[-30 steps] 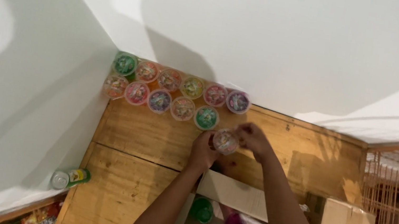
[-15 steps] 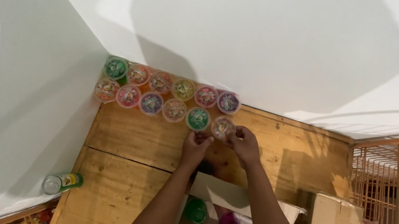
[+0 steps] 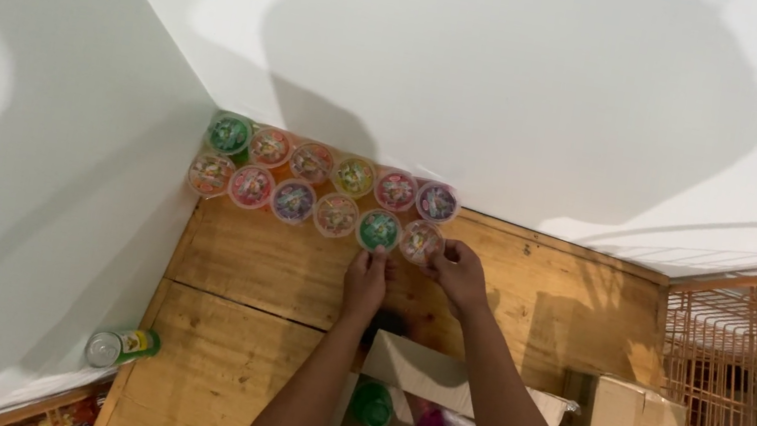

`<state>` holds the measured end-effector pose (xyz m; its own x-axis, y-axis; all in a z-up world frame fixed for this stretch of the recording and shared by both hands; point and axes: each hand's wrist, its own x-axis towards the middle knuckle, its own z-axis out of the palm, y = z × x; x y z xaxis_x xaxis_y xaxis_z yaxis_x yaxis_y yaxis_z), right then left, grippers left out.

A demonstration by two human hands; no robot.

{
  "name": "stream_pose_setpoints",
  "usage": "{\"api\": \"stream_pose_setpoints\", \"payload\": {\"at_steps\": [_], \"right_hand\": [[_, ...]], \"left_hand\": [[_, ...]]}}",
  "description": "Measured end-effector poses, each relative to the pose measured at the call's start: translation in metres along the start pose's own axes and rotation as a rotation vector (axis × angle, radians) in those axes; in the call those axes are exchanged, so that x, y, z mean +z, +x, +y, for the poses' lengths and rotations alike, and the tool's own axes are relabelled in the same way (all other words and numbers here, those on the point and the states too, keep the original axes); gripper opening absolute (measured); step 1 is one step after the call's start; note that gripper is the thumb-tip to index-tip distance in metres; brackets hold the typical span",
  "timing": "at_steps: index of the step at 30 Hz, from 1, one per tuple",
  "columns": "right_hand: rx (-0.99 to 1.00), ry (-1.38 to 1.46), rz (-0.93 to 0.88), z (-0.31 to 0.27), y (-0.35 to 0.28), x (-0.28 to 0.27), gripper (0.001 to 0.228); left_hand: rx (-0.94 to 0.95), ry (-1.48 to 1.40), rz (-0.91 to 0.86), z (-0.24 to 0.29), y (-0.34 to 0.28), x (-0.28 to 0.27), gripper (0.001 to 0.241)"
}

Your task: Arranging colorful jelly containers on a wooden table and placing them into a cardboard box.

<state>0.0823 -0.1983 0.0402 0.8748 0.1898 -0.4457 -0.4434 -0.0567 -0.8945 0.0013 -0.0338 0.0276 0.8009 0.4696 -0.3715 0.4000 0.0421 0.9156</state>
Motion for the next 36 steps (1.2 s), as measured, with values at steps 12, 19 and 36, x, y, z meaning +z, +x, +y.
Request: {"api": "stream_pose_setpoints", "payload": {"at_steps": [12,19,36], "right_hand": [[-0.004,-0.038,0.037,0.003,-0.037,-0.024,0.047],[-0.272,-0.344,0.066,-0.039,-0.174,-0.045,0.031],[-0.363,-1.064,-0.029,0.029,-0.321,-0.041,0.057]], "left_hand": [[-0.009,0.172,-0.263,0.009,-0.016,-0.019,0.042],[0.271,0.168,-0.182,0.056,-0.127,-0.045,0.026],[0.591,1.001,-0.681,-0.05,-0.272,-0.029,0.033]]}}
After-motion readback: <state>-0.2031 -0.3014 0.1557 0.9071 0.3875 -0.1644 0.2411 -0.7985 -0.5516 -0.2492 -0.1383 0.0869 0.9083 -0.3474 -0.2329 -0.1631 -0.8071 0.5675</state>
